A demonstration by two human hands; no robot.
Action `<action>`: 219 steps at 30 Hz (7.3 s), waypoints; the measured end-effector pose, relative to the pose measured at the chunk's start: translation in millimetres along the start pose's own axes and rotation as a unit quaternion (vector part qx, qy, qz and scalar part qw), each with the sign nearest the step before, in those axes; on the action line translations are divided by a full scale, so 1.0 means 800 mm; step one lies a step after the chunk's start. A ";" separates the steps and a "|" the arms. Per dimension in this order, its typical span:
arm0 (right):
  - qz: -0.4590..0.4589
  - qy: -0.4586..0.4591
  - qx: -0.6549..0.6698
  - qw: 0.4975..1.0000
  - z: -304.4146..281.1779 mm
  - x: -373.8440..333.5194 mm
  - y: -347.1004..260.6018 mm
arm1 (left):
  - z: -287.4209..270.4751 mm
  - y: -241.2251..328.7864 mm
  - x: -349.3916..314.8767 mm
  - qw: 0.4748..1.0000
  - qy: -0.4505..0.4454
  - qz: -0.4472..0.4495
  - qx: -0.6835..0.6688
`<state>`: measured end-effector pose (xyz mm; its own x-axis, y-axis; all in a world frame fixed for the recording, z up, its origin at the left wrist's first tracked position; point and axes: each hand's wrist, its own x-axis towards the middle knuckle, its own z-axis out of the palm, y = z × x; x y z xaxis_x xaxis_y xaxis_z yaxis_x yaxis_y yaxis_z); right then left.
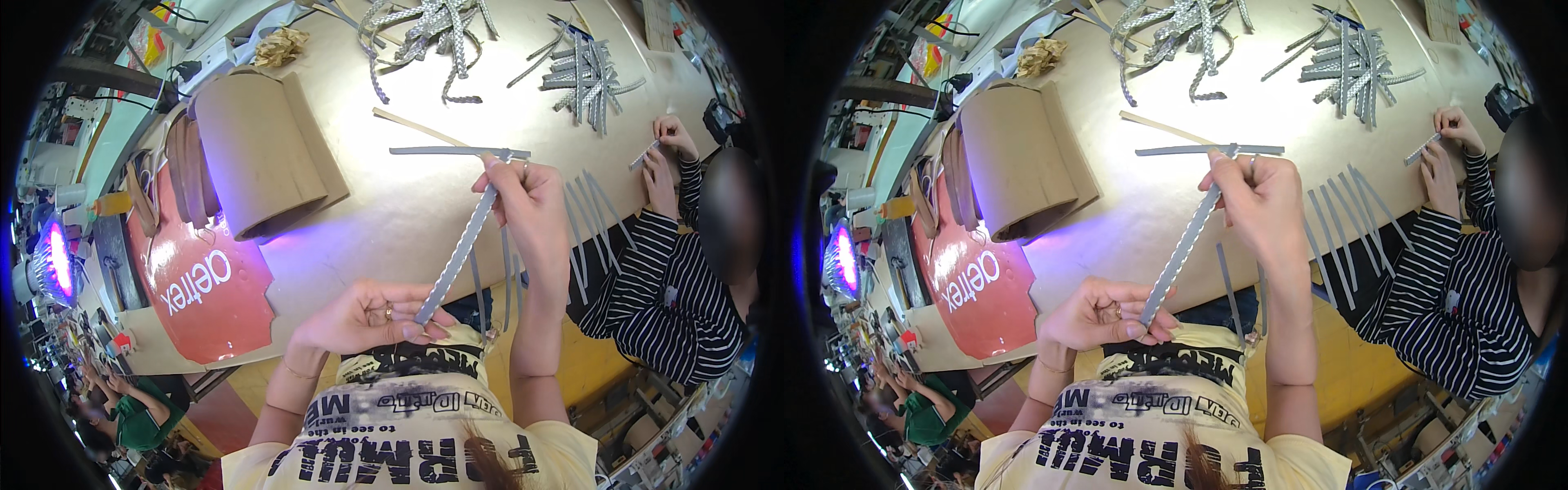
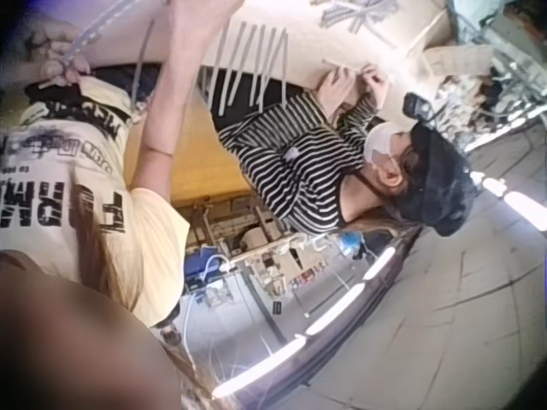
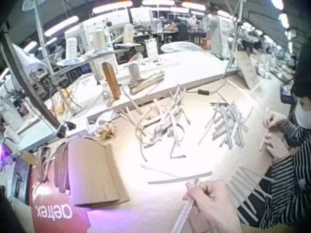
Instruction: The person repeatedly picks up silver braided cords and flat strips, aligns them on the table, and folds the strips over the cords. The person handles multiple items one at a time, placing finished units aside on the table.
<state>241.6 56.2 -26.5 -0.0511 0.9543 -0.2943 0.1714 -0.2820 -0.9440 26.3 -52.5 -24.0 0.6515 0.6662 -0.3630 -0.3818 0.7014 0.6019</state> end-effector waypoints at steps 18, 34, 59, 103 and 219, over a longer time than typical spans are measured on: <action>-0.094 0.062 0.260 0.959 -0.121 -0.002 0.061 | -0.033 0.001 0.022 0.797 0.431 0.317 0.281; 0.010 0.117 0.140 0.983 -0.076 0.048 0.040 | 0.026 0.005 0.012 0.817 0.274 0.336 0.379; -0.212 0.041 -0.464 0.859 0.022 0.046 0.057 | 0.066 -0.017 0.020 0.592 0.028 0.360 0.721; -0.496 0.078 -0.395 0.769 -0.003 -0.001 0.040 | -0.055 -0.018 0.074 0.717 0.446 0.356 0.400; -0.065 -0.120 -0.231 0.963 0.063 -0.084 0.010 | -0.035 -0.047 0.025 0.884 0.327 0.242 0.231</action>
<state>196.6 -14.7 -21.5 -0.3176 0.9129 -0.2563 0.5653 -0.0348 -0.8242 35.2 -58.5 -74.3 -0.0905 0.9698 -0.2265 -0.1050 0.2169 0.9705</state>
